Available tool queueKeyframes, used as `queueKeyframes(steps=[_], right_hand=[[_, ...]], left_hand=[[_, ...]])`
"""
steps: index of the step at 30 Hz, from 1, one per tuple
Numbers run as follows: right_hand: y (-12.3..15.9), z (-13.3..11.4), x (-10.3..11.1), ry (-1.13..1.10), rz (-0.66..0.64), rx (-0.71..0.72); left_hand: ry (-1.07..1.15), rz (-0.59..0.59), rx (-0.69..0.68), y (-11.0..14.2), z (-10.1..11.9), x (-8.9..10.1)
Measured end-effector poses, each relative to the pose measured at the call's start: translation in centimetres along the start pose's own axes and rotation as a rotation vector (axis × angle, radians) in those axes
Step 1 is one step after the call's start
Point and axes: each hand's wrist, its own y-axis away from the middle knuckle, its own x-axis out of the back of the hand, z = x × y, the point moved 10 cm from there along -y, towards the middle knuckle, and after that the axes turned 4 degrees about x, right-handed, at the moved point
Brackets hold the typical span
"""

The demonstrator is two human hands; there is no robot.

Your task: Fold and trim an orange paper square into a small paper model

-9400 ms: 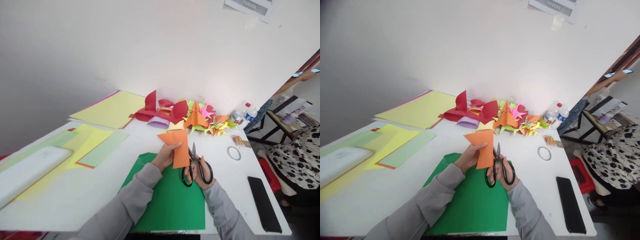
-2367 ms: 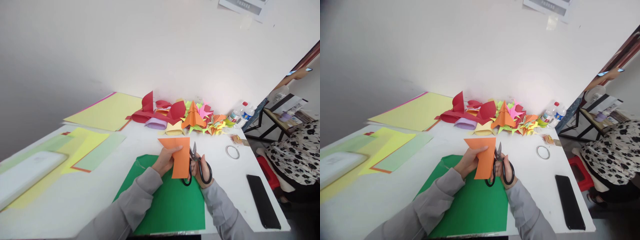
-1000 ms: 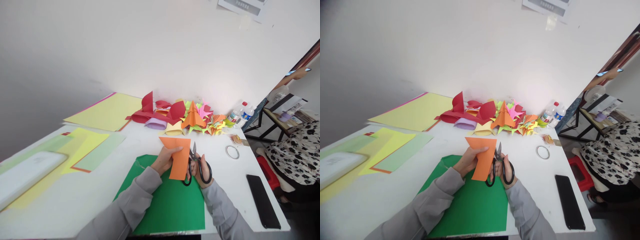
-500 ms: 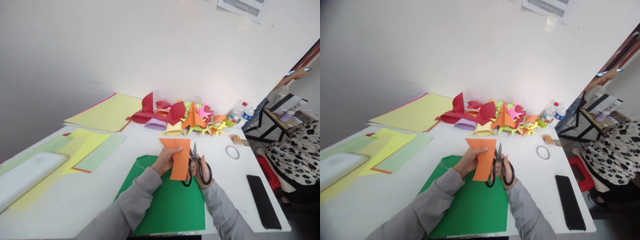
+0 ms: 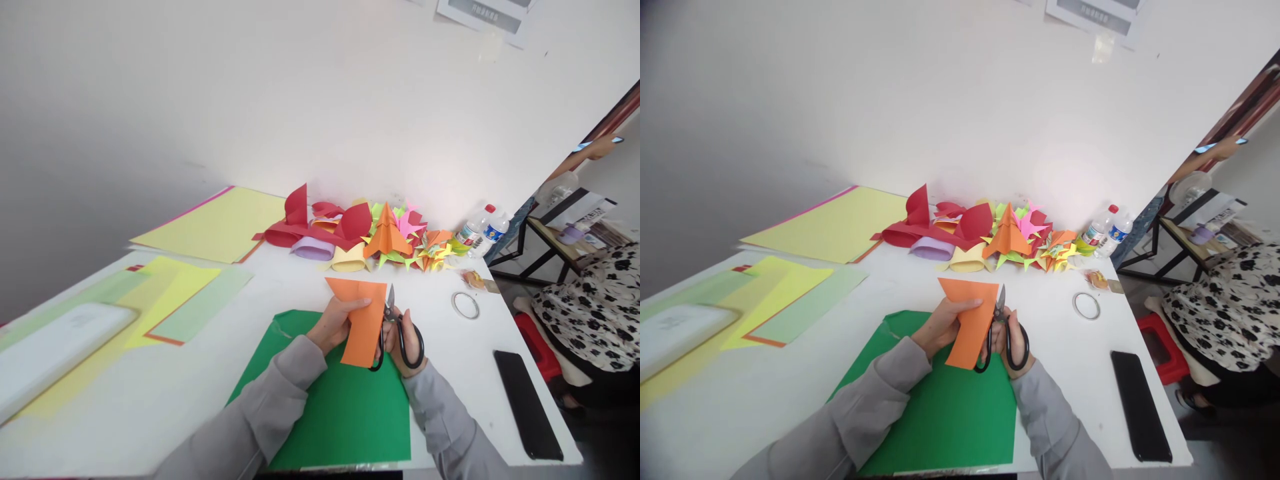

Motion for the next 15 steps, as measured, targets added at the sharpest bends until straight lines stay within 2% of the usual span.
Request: queueKeyframes(steps=[15], right_hand=[[0.15, -0.82, -0.47, -0.060, -0.009, 0.043]], left_hand=[[-0.012, 0.050, 0.012, 0.10, 0.46, 0.42]])
